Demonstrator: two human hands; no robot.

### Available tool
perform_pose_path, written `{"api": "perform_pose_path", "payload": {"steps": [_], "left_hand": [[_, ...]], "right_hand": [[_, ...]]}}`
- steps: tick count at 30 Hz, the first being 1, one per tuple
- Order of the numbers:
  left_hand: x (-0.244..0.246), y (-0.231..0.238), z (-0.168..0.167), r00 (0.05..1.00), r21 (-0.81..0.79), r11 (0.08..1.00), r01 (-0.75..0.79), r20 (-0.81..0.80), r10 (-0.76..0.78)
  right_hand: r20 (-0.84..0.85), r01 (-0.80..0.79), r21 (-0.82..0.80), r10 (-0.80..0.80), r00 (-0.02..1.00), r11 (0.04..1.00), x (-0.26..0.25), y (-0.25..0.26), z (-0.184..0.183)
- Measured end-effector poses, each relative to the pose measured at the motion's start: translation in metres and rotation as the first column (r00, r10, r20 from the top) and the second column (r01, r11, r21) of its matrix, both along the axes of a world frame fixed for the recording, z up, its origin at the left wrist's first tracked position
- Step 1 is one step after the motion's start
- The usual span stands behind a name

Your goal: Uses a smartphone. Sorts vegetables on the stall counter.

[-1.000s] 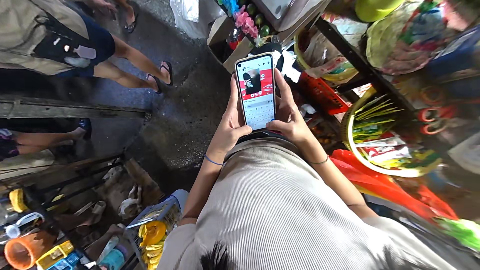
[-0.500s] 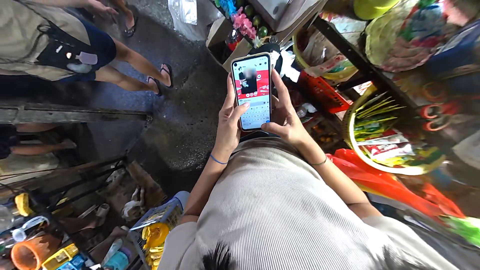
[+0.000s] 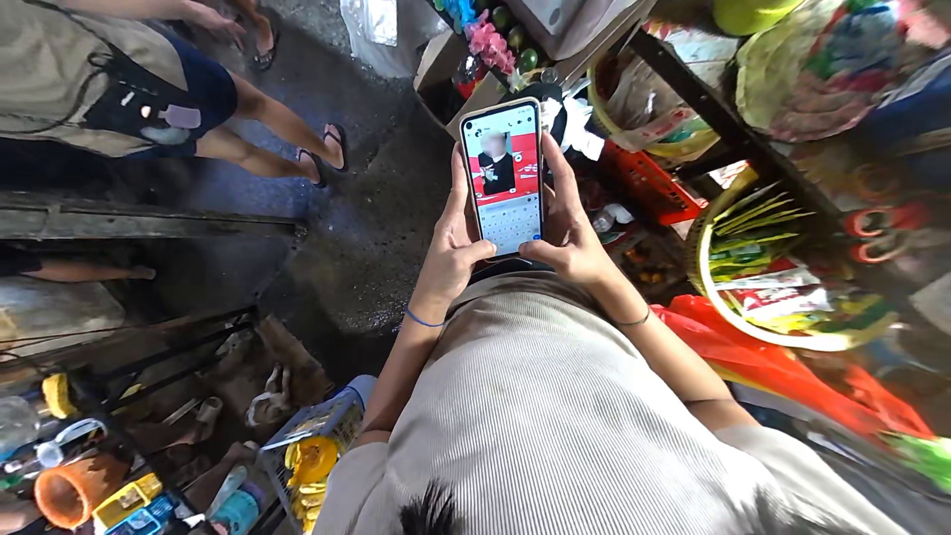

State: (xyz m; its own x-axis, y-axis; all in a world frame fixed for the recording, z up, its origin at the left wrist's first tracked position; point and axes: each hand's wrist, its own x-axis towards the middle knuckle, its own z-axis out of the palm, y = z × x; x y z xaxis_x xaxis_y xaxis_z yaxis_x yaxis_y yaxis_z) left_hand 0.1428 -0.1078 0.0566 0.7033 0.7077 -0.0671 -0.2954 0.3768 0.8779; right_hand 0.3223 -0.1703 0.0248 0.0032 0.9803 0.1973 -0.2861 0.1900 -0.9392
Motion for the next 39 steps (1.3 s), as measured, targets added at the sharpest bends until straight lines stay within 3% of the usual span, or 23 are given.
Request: {"api": "perform_pose_path", "payload": {"steps": [15,35,39], "left_hand": [[-0.003,-0.002,0.003,1.0,0.021,1.0,0.012,0.015,-0.013],[0.002,0.01,-0.009,0.997,0.072,0.997,0.003,0.071,-0.008],[0.003,0.001,0.0,1.0,0.025,0.999,-0.026,0.0,0.026]], "right_hand": [[0.105,0.12,-0.037,-0.116,0.988,0.992,-0.011,0.0,0.007],[-0.005,0.038,-0.047,-0.039,0.999,0.998,0.001,0.002,0.009],[0.012,0.027,-0.046,-0.027,1.0,0.999,0.004,0.002,0.009]]}}
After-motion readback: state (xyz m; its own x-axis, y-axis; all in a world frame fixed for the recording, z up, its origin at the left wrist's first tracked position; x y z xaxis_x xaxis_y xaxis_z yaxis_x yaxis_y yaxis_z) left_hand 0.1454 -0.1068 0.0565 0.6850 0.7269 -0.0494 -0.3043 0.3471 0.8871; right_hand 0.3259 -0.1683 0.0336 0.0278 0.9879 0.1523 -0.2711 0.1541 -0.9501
